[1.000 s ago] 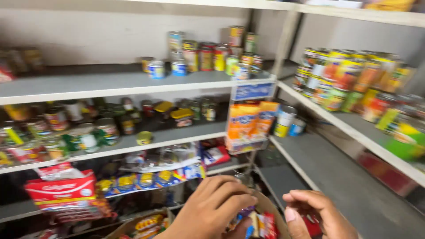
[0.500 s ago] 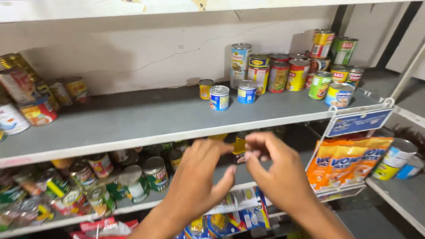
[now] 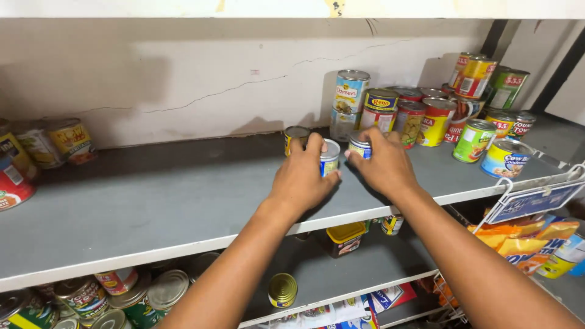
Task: Organizing and stocking various canned goods on metal shelves in a grocery store setting.
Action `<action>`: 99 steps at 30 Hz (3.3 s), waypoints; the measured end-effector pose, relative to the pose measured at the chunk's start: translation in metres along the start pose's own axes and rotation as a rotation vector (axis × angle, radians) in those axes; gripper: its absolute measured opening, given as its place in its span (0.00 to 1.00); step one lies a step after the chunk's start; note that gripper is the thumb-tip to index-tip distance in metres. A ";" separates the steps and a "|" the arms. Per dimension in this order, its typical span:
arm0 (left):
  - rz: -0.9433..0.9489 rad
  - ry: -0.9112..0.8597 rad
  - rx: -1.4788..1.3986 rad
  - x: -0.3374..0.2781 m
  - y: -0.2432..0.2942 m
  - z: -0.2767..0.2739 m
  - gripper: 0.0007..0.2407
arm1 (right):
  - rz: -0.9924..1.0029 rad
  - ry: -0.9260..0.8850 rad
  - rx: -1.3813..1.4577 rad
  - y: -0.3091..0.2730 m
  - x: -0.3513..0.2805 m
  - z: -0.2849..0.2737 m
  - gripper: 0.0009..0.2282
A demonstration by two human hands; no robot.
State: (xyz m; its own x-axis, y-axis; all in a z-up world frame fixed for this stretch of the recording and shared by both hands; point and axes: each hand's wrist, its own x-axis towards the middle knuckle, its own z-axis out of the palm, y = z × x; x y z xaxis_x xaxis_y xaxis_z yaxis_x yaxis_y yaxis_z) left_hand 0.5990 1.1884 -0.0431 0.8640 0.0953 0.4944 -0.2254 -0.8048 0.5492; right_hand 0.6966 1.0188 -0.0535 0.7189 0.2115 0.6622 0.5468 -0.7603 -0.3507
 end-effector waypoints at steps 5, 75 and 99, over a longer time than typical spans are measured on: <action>0.111 0.113 -0.090 0.004 -0.011 0.013 0.23 | 0.075 -0.010 -0.004 0.005 0.013 0.007 0.21; 0.396 -0.414 -0.685 -0.130 0.229 0.042 0.29 | 0.107 0.063 0.838 0.056 -0.269 -0.350 0.23; 0.974 -1.111 -1.138 -0.431 0.713 0.204 0.32 | 0.665 0.555 0.188 0.080 -0.684 -0.782 0.21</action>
State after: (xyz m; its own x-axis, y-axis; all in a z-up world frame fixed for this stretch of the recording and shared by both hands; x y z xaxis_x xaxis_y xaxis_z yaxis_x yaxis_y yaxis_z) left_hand 0.1575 0.4543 -0.0025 0.0179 -0.8546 0.5190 -0.5080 0.4393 0.7409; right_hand -0.0873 0.3327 -0.0166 0.6279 -0.6040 0.4909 0.1865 -0.4956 -0.8483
